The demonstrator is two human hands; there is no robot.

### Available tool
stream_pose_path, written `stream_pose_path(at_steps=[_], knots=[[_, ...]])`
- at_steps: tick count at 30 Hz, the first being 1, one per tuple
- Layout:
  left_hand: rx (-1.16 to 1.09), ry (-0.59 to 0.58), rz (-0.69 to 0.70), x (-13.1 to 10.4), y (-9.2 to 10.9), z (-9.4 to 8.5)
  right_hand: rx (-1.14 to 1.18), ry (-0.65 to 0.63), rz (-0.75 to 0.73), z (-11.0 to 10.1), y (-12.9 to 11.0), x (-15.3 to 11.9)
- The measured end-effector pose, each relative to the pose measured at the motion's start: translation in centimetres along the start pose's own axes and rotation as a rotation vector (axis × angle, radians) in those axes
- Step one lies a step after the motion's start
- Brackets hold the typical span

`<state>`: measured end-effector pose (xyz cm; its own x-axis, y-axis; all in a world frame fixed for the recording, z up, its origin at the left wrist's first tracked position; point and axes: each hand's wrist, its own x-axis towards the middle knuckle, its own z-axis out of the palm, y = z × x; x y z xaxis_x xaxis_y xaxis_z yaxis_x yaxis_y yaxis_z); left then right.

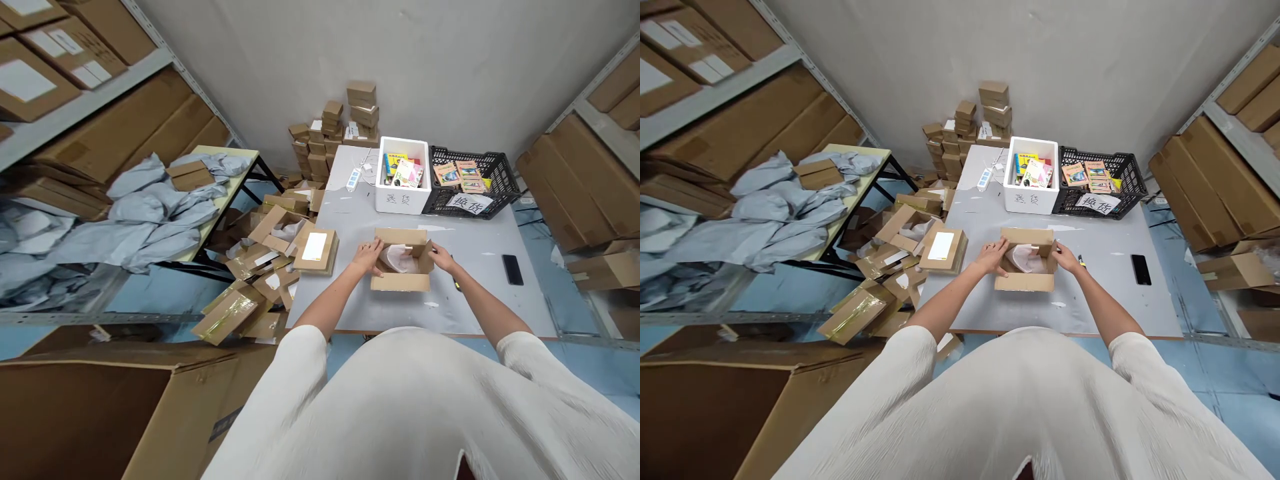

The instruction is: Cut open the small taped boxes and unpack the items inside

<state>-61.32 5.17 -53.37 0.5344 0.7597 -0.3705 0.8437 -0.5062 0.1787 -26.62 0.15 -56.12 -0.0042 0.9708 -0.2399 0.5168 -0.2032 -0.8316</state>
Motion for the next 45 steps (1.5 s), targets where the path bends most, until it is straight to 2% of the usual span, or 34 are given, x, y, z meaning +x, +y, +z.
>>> stream_pose_path(at_steps=[4, 6, 8, 11, 15, 18, 22, 31, 40, 45], knots=[[0.030, -0.047, 0.034, 1.4, -0.3, -0.1, -0.043, 0.124, 0.066, -1.3, 2.5, -1.8], [0.030, -0.049, 0.046, 1.4, -0.4, 0.0, -0.164, 0.207, 0.082, -1.5, 3.2, -2.6], [0.016, -0.047, 0.055, 1.3, -0.6, 0.2, -0.375, 0.256, 0.081, -1.5, 2.9, -3.0], [-0.006, -0.042, 0.063, 1.1, -0.7, 0.3, -0.743, 0.213, -0.033, -0.8, 0.2, -2.8], [-0.016, -0.047, 0.050, 1.1, -0.6, 0.4, -1.031, 0.015, -0.244, 1.7, -5.7, -1.3], [-0.034, -0.027, 0.046, 1.1, -0.6, 0.6, -1.061, -0.053, -0.301, 4.3, -9.3, -0.1], [-0.072, 0.001, 0.050, 0.9, -0.6, 0.9, -1.047, -0.147, -0.258, 7.1, -11.3, 1.0], [-0.106, -0.011, 0.046, 0.8, -0.7, 1.3, -1.026, -0.123, -0.152, 9.1, -11.0, 1.3], [-0.090, -0.023, 0.054, 0.8, -0.7, 1.3, -1.022, -0.098, -0.177, 9.8, -9.7, 0.9], [-0.087, -0.011, 0.056, 0.6, -0.5, 1.4, -1.030, -0.167, -0.161, 10.3, -9.9, 0.6]])
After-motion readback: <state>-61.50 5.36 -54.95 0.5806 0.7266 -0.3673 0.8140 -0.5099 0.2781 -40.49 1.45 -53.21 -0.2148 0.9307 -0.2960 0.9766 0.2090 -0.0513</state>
